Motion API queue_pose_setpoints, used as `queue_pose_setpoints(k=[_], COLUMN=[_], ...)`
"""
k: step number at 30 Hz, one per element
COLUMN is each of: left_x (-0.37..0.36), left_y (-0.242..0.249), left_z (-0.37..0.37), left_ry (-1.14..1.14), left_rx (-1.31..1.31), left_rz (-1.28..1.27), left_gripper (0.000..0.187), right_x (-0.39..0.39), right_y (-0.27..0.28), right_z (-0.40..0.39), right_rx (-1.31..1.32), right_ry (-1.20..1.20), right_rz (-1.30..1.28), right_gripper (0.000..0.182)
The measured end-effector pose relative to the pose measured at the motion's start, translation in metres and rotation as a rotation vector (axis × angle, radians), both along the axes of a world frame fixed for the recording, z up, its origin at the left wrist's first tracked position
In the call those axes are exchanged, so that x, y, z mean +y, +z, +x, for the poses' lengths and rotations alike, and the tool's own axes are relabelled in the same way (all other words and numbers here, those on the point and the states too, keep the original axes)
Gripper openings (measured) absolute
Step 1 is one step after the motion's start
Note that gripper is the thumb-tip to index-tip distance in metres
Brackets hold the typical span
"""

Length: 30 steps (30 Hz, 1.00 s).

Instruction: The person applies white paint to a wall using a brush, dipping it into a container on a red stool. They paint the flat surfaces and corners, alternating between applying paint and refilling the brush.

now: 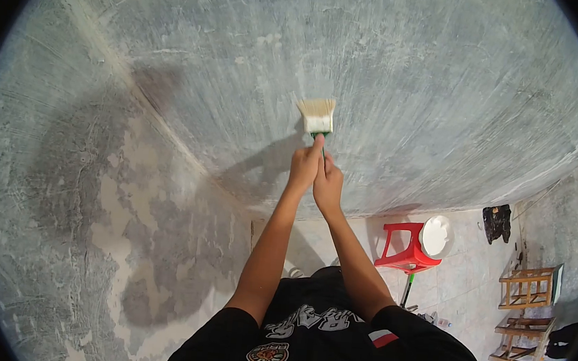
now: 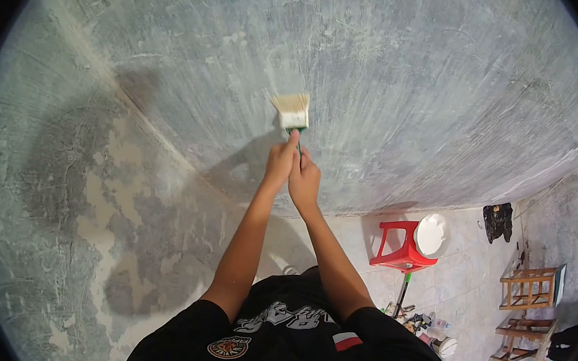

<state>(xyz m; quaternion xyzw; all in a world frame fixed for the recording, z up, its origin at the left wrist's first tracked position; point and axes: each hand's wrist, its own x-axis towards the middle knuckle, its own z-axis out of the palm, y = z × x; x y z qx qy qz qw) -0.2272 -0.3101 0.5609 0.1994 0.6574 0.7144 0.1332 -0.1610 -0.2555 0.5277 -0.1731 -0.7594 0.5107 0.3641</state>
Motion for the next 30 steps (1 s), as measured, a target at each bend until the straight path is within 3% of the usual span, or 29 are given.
queue_pose_setpoints(k=[3,6,8,11,14,15,17,18,22,24,27,30], left_x=[0.005,0.002,-0.003,-0.007,-0.006,-0.006,0.001,-0.002,0.01,0.019,0.044,0.058], left_y=[-0.081,-0.13,-0.17,-0.224,-0.188,-0.138,-0.071,-0.004,0.151,0.204,0.208,0.155], left_z=[0.003,0.015,0.022,0.038,0.051,0.064,0.062,0.071,0.061,0.048,0.011,0.003], left_ry=[-0.036,-0.064,-0.051,-0.044,-0.138,-0.155,-0.147,-0.126,-0.09,-0.081,-0.107,-0.037], left_rx=[-0.082,-0.183,-0.302,-0.485,-0.448,-0.362,-0.151,-0.003,0.177,0.248,0.274,0.247], left_rz=[-0.13,-0.208,-0.47,-0.441,-0.408,-0.306,-0.391,-0.325,0.039,0.117,0.155,0.123], left_gripper=[0.073,0.075,0.066,0.064,0.065,0.071,0.071,0.072,0.066,0.064,0.066,0.066], right_x=[-0.006,-0.006,-0.007,-0.01,-0.006,-0.008,-0.002,0.005,0.016,0.033,0.054,0.06], right_y=[-0.049,-0.102,-0.146,-0.178,-0.15,-0.125,-0.057,-0.017,0.145,0.19,0.207,0.153], right_z=[0.019,0.031,0.041,0.059,0.075,0.081,0.087,0.087,0.059,0.039,0.008,-0.004], right_rx=[-0.01,-0.222,-0.436,-0.521,-0.467,-0.277,-0.203,-0.133,0.286,0.238,0.183,0.243], right_ry=[-0.024,-0.09,-0.06,-0.002,-0.037,-0.04,-0.007,0.025,0.07,0.074,0.061,-0.017], right_rz=[-0.075,-0.118,-0.158,-0.353,-0.372,-0.361,-0.329,-0.293,-0.057,-0.006,-0.01,0.03], right_gripper=[0.042,0.046,0.045,0.051,0.049,0.044,0.04,0.037,0.036,0.035,0.035,0.037])
